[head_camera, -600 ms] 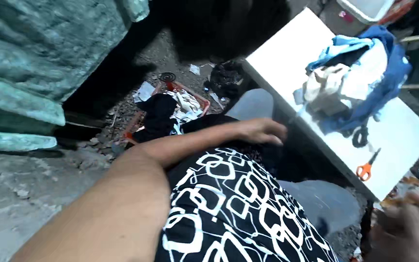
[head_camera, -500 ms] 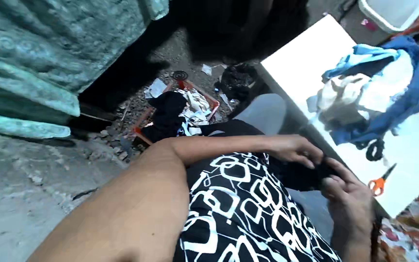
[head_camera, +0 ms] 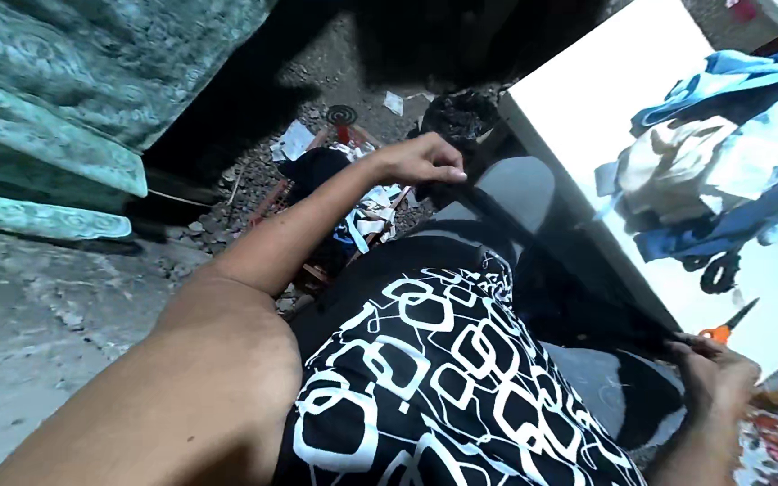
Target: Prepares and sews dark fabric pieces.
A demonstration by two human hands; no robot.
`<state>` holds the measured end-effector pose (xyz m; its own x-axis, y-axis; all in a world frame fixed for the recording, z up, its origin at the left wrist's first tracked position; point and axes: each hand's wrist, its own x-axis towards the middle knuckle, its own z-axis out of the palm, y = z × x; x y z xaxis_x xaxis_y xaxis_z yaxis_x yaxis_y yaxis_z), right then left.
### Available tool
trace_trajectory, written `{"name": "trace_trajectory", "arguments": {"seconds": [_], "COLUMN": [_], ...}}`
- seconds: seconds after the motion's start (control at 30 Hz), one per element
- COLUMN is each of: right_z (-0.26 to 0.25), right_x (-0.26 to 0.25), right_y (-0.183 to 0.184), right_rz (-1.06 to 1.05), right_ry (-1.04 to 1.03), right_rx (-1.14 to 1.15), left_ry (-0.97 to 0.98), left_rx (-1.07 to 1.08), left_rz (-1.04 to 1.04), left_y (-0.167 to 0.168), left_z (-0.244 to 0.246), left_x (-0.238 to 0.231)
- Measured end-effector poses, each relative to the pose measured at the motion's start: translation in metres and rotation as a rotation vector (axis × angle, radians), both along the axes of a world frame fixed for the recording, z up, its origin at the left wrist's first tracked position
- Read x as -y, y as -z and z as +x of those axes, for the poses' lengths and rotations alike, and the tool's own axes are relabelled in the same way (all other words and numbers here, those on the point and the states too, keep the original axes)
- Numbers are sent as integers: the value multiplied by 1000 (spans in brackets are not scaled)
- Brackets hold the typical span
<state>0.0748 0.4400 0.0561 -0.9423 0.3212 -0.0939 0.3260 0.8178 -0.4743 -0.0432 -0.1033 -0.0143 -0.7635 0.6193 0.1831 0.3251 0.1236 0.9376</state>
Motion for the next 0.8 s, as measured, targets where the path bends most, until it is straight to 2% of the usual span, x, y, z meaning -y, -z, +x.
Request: {"name": "trace_trajectory", "arguments": {"seconds": [0.07,0.13,0.2,0.3,0.4,0.47,0.53,0.6,0.7,0.8], "right_z": [-7,-11,-11,-11,-14,-16,-17,-16,-15,-14], "right_x": [28,82,133,166,156,145,140,142,145,140], "right_y": [-3,-1,5,15,15,10,14,30,49,54], "right_rz": [-54,-273,-559,-807,-740,-605,-464,-343,-303,-316], "right_ry": [-150,-277,-376,-473,-541,-547,-564,-559,-520,-456], "right_rx": [-60,-98,-38,76,86,52,50,102,144,127], "left_ry": [-10,82,191,322,342,272,144,5,-131,-403], "left_rx": [-110,-168,-216,-252,-337,-444,-549,-577,-296,84], "left_rz": [23,3,51,128,67,13,-52,-154,-394,-528], "left_y": [-7,-20,-34,-58,-75,-72,-48,-6,59,132], "left_z": [9,22,30,32,29,26,24,20,8,-3], "left_x": [-33,-82,-128,-160,-148,-130,-109,-83,-27,48]}}
